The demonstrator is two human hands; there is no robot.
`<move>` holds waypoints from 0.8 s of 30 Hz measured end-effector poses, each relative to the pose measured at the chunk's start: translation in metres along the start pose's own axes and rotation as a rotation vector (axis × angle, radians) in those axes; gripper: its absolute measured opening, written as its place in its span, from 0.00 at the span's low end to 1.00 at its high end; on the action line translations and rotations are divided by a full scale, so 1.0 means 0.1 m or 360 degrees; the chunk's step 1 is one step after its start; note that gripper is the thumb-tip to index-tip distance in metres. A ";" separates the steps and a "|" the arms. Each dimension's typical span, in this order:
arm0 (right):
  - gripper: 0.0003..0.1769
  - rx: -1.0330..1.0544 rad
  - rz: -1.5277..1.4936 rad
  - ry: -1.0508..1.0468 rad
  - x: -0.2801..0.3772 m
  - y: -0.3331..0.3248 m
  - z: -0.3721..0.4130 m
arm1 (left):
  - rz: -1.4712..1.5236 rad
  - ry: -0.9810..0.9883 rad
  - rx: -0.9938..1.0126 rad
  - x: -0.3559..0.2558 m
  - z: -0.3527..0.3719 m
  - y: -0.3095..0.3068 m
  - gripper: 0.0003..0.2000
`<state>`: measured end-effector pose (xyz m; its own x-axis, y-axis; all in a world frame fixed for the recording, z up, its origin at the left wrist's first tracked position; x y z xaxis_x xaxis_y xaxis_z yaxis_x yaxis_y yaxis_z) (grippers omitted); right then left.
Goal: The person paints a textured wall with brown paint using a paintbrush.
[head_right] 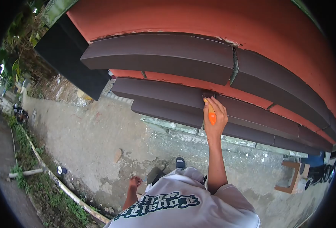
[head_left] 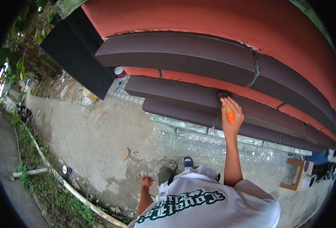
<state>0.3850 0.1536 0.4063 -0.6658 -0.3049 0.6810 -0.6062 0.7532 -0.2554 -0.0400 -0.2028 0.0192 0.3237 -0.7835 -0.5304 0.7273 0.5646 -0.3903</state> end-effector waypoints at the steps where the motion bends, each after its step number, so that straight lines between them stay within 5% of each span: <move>1: 0.11 -0.0009 0.0032 -0.0006 0.03 0.02 0.01 | -0.0014 0.0025 0.0037 -0.10 -0.07 0.02 0.08; 13: 0.10 -0.0064 0.0287 -0.0136 0.60 0.63 0.26 | -0.0208 0.0174 0.0319 -0.94 -1.06 -0.40 0.09; 24: 0.11 0.0045 0.0119 -0.0281 1.46 1.87 0.78 | -0.0320 0.0111 0.0394 -1.34 -1.71 -1.01 0.11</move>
Point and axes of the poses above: each hand's wrist, its own z-axis away from the middle knuckle, its own y-axis out of the palm, x = y × z, the point moved 2 cm from there along -z, towards the middle knuckle, and after that the axes turned 13 degrees about -x, right-handed, at the moved point
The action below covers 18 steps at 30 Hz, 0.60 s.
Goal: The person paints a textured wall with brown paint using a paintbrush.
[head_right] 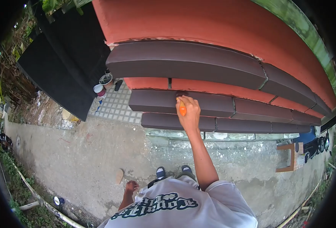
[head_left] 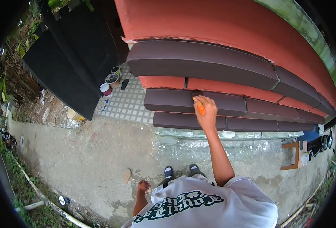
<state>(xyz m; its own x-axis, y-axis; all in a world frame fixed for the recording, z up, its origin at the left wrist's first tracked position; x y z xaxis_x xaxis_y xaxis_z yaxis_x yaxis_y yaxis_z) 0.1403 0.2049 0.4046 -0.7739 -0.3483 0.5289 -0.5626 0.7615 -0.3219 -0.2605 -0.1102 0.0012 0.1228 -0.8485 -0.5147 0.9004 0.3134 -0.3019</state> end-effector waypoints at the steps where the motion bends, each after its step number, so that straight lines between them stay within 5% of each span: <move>1: 0.11 0.0010 -0.0013 -0.0017 0.10 0.11 0.02 | 0.0003 0.0002 0.0009 0.00 -0.04 -0.05 0.11; 14: 0.12 0.0314 -0.0195 0.0017 1.05 1.12 0.18 | 0.0037 -0.0081 0.0019 0.16 -0.38 -0.59 0.12; 18: 0.18 0.0468 -0.0705 0.0605 1.16 1.19 0.07 | 0.0030 -0.0081 0.0054 0.15 -0.51 -0.49 0.10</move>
Point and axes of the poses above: each hand's wrist, its own z-axis away from the middle knuckle, its own y-axis out of the palm, x = y × z, the point moved 2 cm from there along -z, towards the middle knuckle, and after that the axes turned 13 degrees about -x, right-handed, at the moved point
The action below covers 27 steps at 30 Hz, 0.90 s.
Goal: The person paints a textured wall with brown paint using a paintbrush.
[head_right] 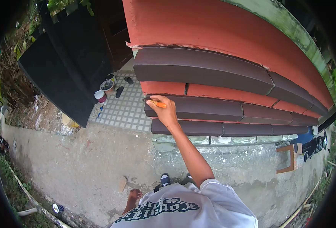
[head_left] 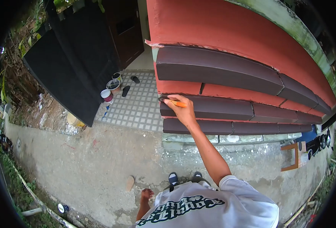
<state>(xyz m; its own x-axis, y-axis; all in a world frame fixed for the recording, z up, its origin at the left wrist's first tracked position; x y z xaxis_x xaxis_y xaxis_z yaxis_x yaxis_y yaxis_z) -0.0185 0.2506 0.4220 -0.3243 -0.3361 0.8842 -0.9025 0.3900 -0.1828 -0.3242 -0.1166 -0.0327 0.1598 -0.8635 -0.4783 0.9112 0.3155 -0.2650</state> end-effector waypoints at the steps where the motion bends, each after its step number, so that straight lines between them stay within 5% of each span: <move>1: 0.18 0.0034 0.0039 0.0054 -0.01 -0.01 -0.01 | 0.0005 0.0010 0.0003 0.01 -0.02 0.04 0.11; 11: 0.15 -0.0165 -0.0115 0.0409 -0.51 -1.15 -0.29 | -0.0144 0.0045 0.0155 -0.26 -0.20 0.17 0.10; 13: 0.13 -0.0233 0.0152 0.0464 -0.52 -1.62 -0.40 | -0.0040 0.0045 0.0138 -0.34 -0.18 0.17 0.11; 17: 0.23 -0.0510 0.1486 -0.0122 -0.40 -2.24 -0.61 | 0.0095 0.0158 0.0162 -0.60 -0.16 0.19 0.12; 22: 0.25 -0.0251 0.1741 -0.0302 -0.29 -1.73 -0.54 | 0.0062 0.0317 0.0289 -1.00 -0.06 0.39 0.12; 27: 0.30 -0.0109 0.1259 -0.0236 -0.02 -0.81 -0.36 | -0.0064 0.0404 0.0423 -1.20 0.04 0.72 0.11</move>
Point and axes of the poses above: each hand's wrist, its own z-axis away from the middle knuckle, its own y-axis out of the palm, x = y × z, the point moved 2 cm from there along -z, towards the middle knuckle, and after that the axes turned 13 degrees about -x, right-handed, at the moved point
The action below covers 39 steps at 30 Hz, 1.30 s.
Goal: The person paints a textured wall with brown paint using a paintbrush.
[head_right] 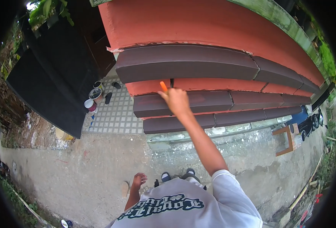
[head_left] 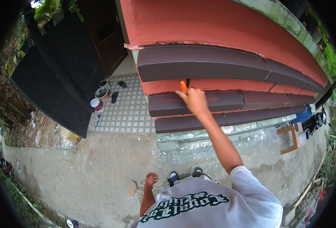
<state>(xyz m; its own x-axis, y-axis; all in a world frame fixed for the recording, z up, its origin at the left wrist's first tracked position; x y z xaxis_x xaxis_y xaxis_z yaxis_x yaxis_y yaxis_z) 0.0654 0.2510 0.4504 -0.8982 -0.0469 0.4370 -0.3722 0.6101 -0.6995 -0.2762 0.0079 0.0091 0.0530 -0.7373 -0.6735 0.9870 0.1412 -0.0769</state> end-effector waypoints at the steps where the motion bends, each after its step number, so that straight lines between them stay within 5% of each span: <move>1: 0.30 0.0045 -0.0157 0.0105 0.12 0.05 0.00 | -0.0026 0.0003 0.0054 -0.03 0.01 0.06 0.11; 6: 0.17 0.0087 -0.0599 0.0241 0.08 0.13 0.02 | -0.0234 -0.0011 0.0181 -0.17 0.02 0.39 0.09; 11: 0.15 0.0111 -0.0666 0.0570 -0.95 -0.20 0.06 | -0.0211 -0.0039 0.0209 0.06 -0.11 0.40 0.09; 15: 0.19 -0.0036 0.0115 0.0475 -1.43 -0.80 -0.07 | -0.0158 -0.0157 0.0178 0.28 -0.01 0.18 0.09; 18: 0.13 -0.0345 0.0570 0.0154 -1.56 -0.81 -0.11 | -0.0155 -0.0214 0.0126 0.33 0.09 0.09 0.09; 20: 0.10 -0.0246 0.0622 0.0040 -1.42 -0.62 -0.09 | -0.0162 -0.0270 0.0094 0.40 0.13 0.06 0.09; 25: 0.13 -0.0150 0.0018 -0.0009 -0.59 -0.05 0.00 | -0.0202 -0.0170 0.0128 0.34 0.12 0.22 0.09; 28: 0.17 -0.0059 -0.0707 0.0349 -0.38 -0.01 -0.02 | -0.0257 -0.0097 0.0171 0.24 0.15 0.40 0.11; 33: 0.17 -0.0281 -0.0552 0.0485 -1.53 -0.35 -0.05 | -0.0362 -0.0037 0.0220 0.11 0.23 0.83 0.15; 35: 0.15 -0.0377 -0.0032 0.0364 -2.02 -0.73 -0.12 | -0.0439 0.0049 0.0057 0.14 0.25 1.05 0.17; 38: 0.11 -0.0523 0.0434 0.0193 -2.35 -1.07 -0.17 | -0.0431 0.0654 0.0108 0.66 -0.35 1.30 0.20; 39: 0.11 -0.0508 0.0509 0.0128 -2.35 -1.10 -0.19 | -0.0458 0.0625 0.0098 0.60 -0.26 1.41 0.21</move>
<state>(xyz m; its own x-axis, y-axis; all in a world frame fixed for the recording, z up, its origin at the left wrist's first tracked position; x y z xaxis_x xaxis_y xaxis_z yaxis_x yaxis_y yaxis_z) 0.3219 0.2096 0.4349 -0.9306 0.2372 0.2789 0.0227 0.7977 -0.6026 -0.1379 0.0007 -0.0614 -0.2726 -0.4344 -0.8585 0.9610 -0.0798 -0.2648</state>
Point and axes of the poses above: each hand's wrist, its own z-axis away from the middle knuckle, its own y-axis out of the palm, x = y × z, the point moved 2 cm from there along -z, towards the middle knuckle, and after that the axes turned 13 degrees about -x, right-handed, at the moved point
